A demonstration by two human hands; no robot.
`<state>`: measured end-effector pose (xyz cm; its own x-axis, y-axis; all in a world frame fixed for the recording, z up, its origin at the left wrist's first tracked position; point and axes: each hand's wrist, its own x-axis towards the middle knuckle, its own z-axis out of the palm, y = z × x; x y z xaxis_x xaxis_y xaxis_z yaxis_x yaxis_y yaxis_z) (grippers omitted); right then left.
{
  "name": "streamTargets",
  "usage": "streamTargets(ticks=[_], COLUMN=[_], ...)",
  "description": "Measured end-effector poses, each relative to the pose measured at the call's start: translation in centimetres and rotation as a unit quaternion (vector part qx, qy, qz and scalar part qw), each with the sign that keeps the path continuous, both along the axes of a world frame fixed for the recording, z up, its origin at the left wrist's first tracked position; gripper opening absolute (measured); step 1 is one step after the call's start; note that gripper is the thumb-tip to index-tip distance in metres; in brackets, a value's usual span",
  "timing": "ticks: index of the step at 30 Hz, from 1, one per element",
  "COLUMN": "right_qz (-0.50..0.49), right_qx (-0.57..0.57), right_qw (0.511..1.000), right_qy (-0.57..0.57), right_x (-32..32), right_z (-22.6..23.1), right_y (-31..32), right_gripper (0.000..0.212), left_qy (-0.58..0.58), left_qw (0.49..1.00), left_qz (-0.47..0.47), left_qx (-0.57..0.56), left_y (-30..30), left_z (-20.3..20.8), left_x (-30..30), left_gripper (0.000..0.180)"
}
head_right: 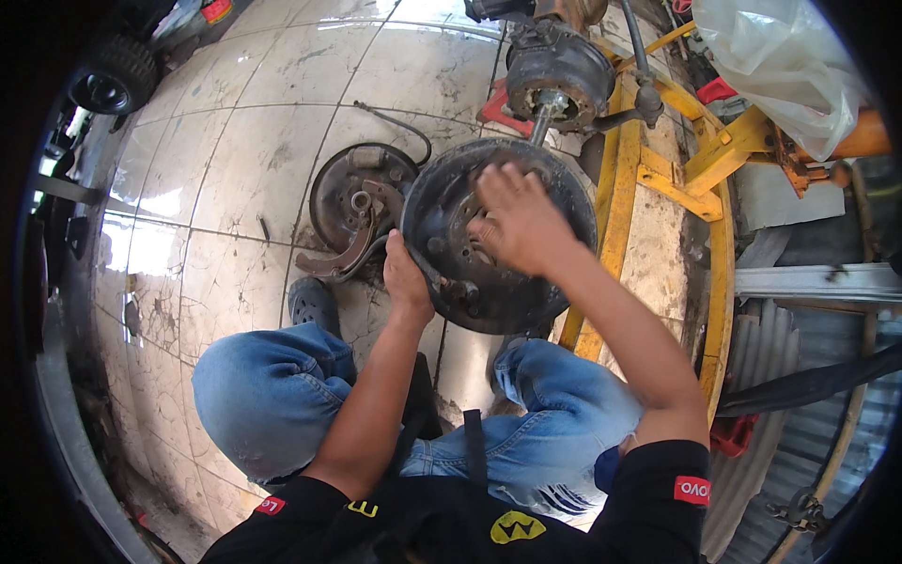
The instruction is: The person scrubs a brake shoe and a brake drum with a wire brush while sitting on the floor. The person repeatedly rubs the surfaces of both parts to remove rust and debris.
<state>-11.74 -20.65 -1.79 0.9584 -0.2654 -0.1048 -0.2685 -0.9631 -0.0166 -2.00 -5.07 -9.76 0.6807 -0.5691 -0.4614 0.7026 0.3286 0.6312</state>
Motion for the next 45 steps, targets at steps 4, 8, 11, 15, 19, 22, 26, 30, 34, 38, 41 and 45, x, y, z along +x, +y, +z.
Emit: streamTargets(ticks=[4,8,11,15,19,22,26,30,34,38,41,45], right_qz=[0.067,-0.015,0.062,0.005,0.063,0.048,-0.001,0.038,0.004,0.029,-0.015,0.068], right_qx=[0.031,-0.028,0.062,0.032,0.051,0.051,0.012,0.044,0.005,0.011,-0.006,0.027], right_qw=[0.997,0.999,0.996,0.999,0.997,0.998,1.000,0.998,1.000,0.999,0.999,0.997], right_qy=[0.028,-0.016,0.023,-0.032,0.017,-0.007,0.011,0.006,0.022,-0.019,-0.041,-0.033], right_x=[1.0,0.7,1.3,0.9,1.6,1.7,2.0,1.7,1.7,1.8,1.6,1.4], right_z=[0.3,-0.6,0.0,-0.6,0.4,0.1,0.8,0.7,1.5,0.5,1.0,0.4], right_y=[1.5,0.6,2.2,1.1,3.0,2.0,1.0,1.6,1.1,1.1,-0.2,2.4], right_gripper=[0.072,0.070,0.070,0.072,0.072,0.070,0.068,0.066,0.064,0.061,0.062,0.063], left_qy=[-0.023,-0.022,-0.005,-0.025,-0.008,-0.021,0.012,-0.032,-0.042,-0.021,-0.010,-0.003], left_qw=[1.000,0.999,1.000,0.999,1.000,1.000,1.000,0.999,0.999,1.000,1.000,1.000], left_qz=[0.007,0.012,0.002,0.021,0.008,0.000,0.001,0.017,-0.009,0.012,0.005,-0.009], left_qx=[-0.008,0.027,0.015,0.027,0.001,0.011,0.023,0.020,0.028,0.009,0.028,-0.006], left_y=[0.0,-0.4,0.1,-0.1,0.0,0.0,0.0,-0.2,0.1,-0.1,-0.6,-0.2], left_z=[-0.5,-0.6,-0.3,-1.6,-1.1,-0.4,-0.6,-1.5,1.4,-0.1,0.4,-0.4], left_x=[0.4,0.4,0.6,0.2,0.4,0.6,0.3,0.4,0.2,0.4,0.4,0.8], left_gripper=[0.053,0.052,0.052,0.053,0.055,0.055,0.052,0.053,0.053,0.054,0.053,0.052])
